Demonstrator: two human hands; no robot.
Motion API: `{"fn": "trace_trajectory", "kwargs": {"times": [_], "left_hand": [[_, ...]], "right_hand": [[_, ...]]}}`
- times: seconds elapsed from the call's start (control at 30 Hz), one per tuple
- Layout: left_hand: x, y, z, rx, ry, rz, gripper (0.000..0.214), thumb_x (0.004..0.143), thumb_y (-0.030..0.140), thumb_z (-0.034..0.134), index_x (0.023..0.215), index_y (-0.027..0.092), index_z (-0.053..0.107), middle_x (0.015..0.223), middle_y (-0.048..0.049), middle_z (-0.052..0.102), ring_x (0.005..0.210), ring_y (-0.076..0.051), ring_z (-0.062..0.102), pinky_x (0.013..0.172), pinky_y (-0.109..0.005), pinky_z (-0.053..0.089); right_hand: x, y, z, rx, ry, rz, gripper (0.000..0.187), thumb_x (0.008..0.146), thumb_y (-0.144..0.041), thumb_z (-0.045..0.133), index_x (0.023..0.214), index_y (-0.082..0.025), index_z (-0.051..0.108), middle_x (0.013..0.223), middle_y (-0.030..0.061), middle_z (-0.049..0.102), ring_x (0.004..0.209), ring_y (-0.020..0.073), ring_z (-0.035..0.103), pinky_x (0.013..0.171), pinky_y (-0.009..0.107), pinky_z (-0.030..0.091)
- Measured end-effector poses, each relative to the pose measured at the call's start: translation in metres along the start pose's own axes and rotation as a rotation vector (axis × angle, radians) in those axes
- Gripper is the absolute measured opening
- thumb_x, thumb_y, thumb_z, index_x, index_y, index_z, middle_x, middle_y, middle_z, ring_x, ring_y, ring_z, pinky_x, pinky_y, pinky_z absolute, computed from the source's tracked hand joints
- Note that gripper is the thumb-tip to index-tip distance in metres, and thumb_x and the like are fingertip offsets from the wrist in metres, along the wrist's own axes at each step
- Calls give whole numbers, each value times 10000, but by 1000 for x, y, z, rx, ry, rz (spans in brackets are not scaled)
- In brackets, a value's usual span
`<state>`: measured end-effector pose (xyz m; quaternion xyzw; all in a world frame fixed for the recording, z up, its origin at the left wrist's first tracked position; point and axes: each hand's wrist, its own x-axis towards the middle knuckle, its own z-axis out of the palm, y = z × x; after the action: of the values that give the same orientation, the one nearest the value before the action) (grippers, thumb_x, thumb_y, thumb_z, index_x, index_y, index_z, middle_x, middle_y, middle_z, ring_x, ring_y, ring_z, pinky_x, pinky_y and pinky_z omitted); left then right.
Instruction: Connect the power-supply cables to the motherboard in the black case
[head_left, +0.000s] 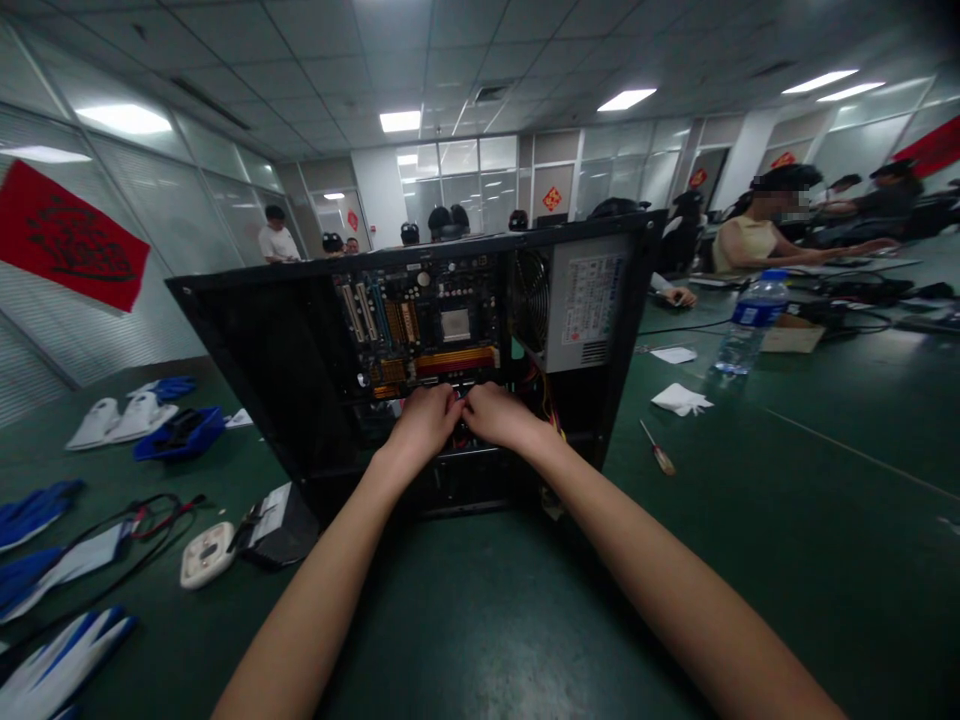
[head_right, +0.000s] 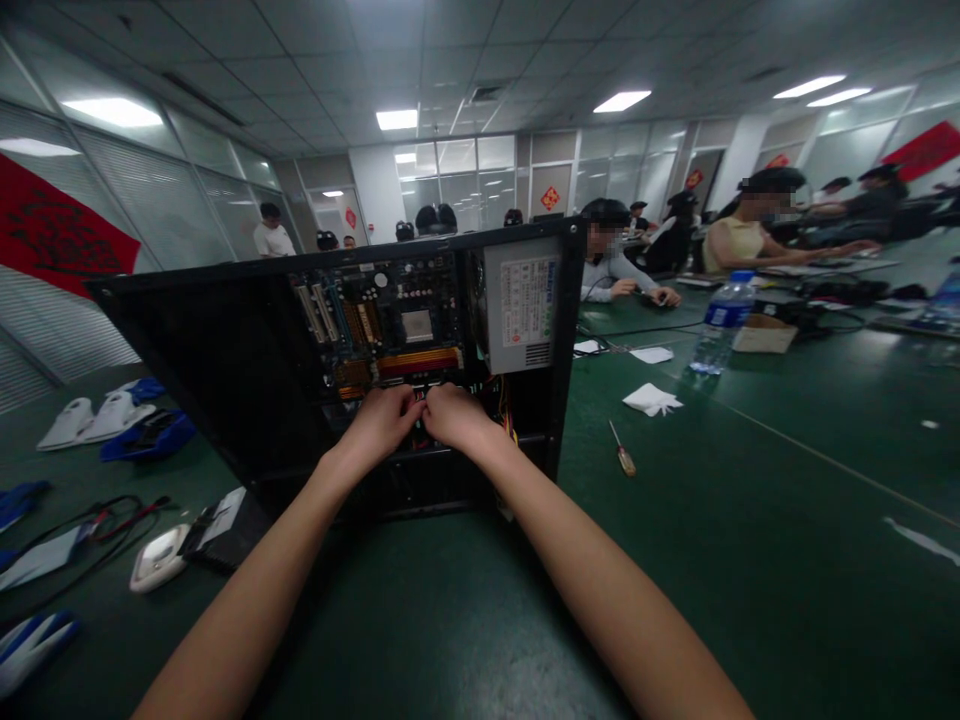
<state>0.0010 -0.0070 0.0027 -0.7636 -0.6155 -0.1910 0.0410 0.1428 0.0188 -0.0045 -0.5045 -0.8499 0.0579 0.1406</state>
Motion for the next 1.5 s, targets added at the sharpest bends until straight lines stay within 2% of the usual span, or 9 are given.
{"fn": "trace_trajectory", "kwargs": {"times": [0.4,0.7,0.87,1.07,1.27,1.33,1.5], "left_hand": [[-1,0,-1,75,-101,92,217,966,249,493,872,171,672,861,-108,729,849,-249,688,695,-309,416],[-4,8,-7,38,-98,38,249,938,270,497,837,162,697,770,-107,720,739,-242,670,637,-307,387],[-1,2,0,13,-197,35,283,929,279,501,810,157,727,797,-122,741,747,-233,681,649,-301,409],[2,5,-1,79,-299,62,294,885,274,519,808,137,768,853,-167,760,790,-261,708,606,-305,414],[2,8,-3,52,-293,57,341,919,327,503,829,148,780,849,-158,762,776,-250,705,645,-310,458],[1,8,-3,38,-263,60,356,938,333,489,836,156,781,845,-149,763,784,-246,708,670,-311,472],[0,8,-3,48,-211,41,371,961,292,454,837,155,775,852,-145,763,814,-252,717,696,-316,484]], "right_hand": [[1,2,3,10,-67,-24,330,937,-179,482,1113,-94,748,1092,222,745,1018,300,728,774,304,527],[0,1,-1,27,-87,-30,327,893,-109,501,1098,-66,752,1087,242,743,1017,308,729,771,302,528],[1,0,-2,-32,-208,-24,357,908,-138,499,1153,-37,739,1131,257,730,1043,338,723,780,328,538],[7,2,-4,-80,-447,-65,413,913,-196,508,1227,-35,724,1188,267,710,1076,345,715,819,352,547],[11,1,-6,-117,-593,5,482,912,-303,568,1325,-83,682,1272,246,681,1165,361,675,890,396,546],[11,0,-6,-104,-591,19,490,903,-299,585,1336,-86,673,1277,238,683,1155,353,681,876,384,549],[7,1,-5,-67,-417,-108,390,935,-198,517,1216,-23,724,1173,255,721,1064,327,717,823,329,532]]}}
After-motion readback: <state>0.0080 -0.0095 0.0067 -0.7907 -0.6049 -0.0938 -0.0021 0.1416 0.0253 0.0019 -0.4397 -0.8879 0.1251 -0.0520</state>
